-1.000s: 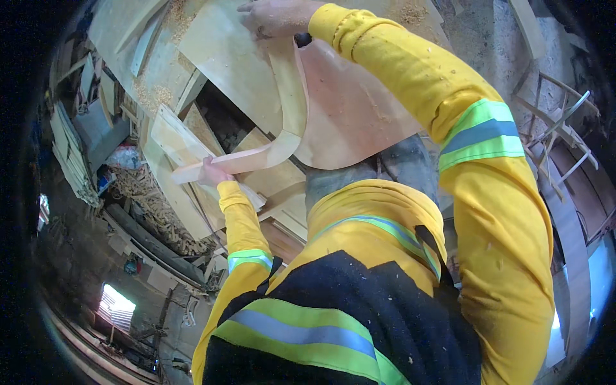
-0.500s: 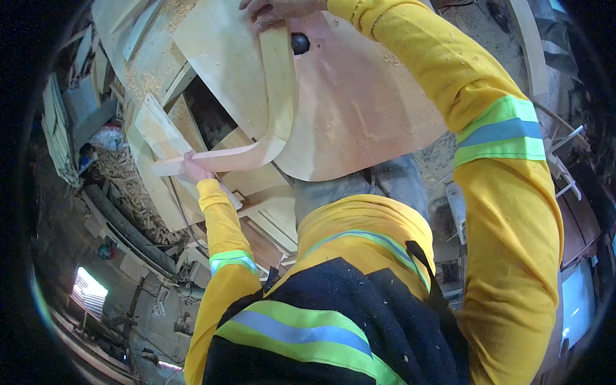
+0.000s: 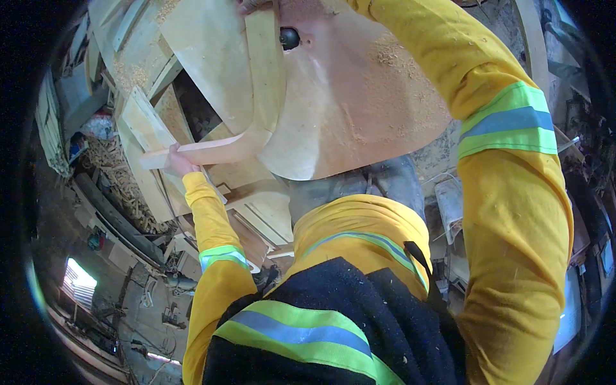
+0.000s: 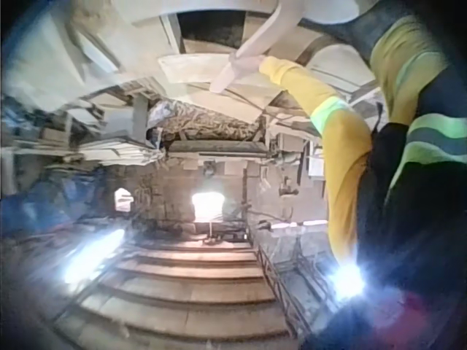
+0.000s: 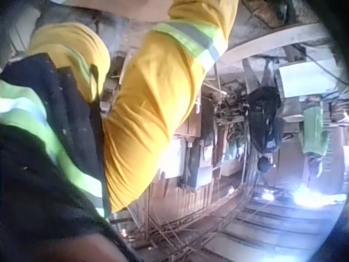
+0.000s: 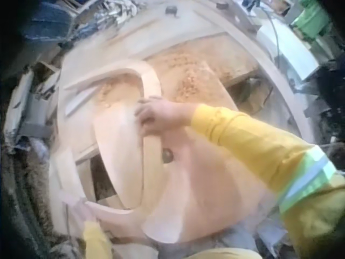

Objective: Routing the edges of curved wooden furniture parts using a router table.

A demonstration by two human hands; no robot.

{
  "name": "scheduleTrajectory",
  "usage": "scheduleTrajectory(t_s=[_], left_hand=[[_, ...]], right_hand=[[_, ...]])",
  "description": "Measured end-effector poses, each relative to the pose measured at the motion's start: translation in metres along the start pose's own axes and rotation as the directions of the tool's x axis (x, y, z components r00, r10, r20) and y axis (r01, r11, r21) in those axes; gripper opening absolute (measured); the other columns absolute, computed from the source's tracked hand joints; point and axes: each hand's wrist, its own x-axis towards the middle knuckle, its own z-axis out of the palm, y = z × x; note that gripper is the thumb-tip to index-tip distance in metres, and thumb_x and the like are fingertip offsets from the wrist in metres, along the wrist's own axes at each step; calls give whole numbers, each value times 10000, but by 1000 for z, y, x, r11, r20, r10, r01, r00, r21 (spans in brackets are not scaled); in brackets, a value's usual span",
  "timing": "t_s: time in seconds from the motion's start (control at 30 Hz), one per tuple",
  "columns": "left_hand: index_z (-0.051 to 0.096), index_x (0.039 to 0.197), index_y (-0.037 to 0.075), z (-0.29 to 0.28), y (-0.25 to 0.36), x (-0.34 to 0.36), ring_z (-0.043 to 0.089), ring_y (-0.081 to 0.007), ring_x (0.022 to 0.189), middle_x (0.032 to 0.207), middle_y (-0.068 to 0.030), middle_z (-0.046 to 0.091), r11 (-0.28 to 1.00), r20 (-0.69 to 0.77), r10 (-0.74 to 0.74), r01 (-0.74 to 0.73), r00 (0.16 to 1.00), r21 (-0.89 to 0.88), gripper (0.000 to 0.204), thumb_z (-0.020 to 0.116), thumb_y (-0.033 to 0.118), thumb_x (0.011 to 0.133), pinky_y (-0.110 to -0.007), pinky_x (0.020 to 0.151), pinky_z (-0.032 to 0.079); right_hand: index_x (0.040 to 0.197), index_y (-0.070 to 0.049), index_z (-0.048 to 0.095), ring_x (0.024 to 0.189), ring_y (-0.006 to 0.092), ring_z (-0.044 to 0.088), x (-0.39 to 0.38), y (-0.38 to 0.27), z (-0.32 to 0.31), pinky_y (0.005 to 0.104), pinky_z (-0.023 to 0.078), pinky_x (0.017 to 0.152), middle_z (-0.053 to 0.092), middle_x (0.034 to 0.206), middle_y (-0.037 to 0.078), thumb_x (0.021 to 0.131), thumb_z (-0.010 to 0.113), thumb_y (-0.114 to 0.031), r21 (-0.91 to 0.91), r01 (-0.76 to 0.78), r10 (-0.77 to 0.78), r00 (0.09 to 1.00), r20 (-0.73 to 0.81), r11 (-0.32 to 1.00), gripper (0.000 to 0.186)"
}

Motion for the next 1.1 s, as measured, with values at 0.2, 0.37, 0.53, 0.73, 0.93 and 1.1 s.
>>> scheduleTrajectory(t_s=[0.2, 0.37, 0.53, 0.73, 0.93, 1.1], left_hand=[[435, 1248, -172, 3, -5, 4, 652, -373, 964, 1176, -286, 592, 999, -44, -35, 34, 998, -33, 675, 740, 19, 677, -478, 845, 567], [411, 1277, -182, 7, -7, -1, 658, -375, 972, 1193, -290, 592, 998, -58, -11, 8, 998, -59, 699, 733, -5, 682, -459, 845, 573], [548, 1060, -224, 13, 4, -11, 683, -370, 863, 1050, -265, 637, 1000, -69, -25, 26, 997, 10, 473, 733, 21, 700, -460, 765, 589], [530, 1094, -239, 1, -8, 5, 678, -374, 881, 1075, -280, 638, 998, -83, -8, 4, 996, -58, 520, 732, -16, 670, -445, 801, 579], [470, 1147, -206, 8, -8, 3, 669, -374, 917, 1121, -293, 609, 1000, -53, 1, 0, 999, 18, 632, 783, 26, 648, -458, 809, 584], [406, 1161, -177, 8, -5, 5, 668, -383, 934, 1108, -292, 606, 999, -109, -17, 14, 994, -30, 680, 791, 11, 632, -471, 817, 597]], right_hand=[[1025, -103, 721, 1357, 414, 436, -4, -2, -9, 518, 327, 1136, 635, 1269, 119, 888, 705, -347, 27, 7, -6, 1000, -30, 1000, 280], [1061, -95, 714, 1358, 405, 433, -3, -7, -20, 522, 310, 1143, 631, 1274, 121, 901, 695, -351, 36, 22, -22, 1000, -17, 999, 303], [1108, -128, 707, 1363, 391, 419, 1, -1, -23, 516, 285, 1160, 618, 1301, 88, 904, 689, -351, 42, -17, 16, 999, 42, 999, 302], [1101, -131, 708, 1320, 364, 457, 4, 2, -18, 502, 304, 1146, 624, 1289, 79, 901, 680, -346, -1, 28, -28, 999, 37, 1000, 295], [1050, -91, 713, 1234, 349, 508, 9, 13, -18, 474, 366, 1083, 656, 1208, 106, 881, 681, -320, 3, 132, -132, 991, -15, 991, 286], [1021, -73, 714, 1171, 338, 541, 17, 17, -26, 466, 400, 1038, 663, 1152, 124, 879, 680, -325, 26, 157, -156, 987, -35, 987, 291]])
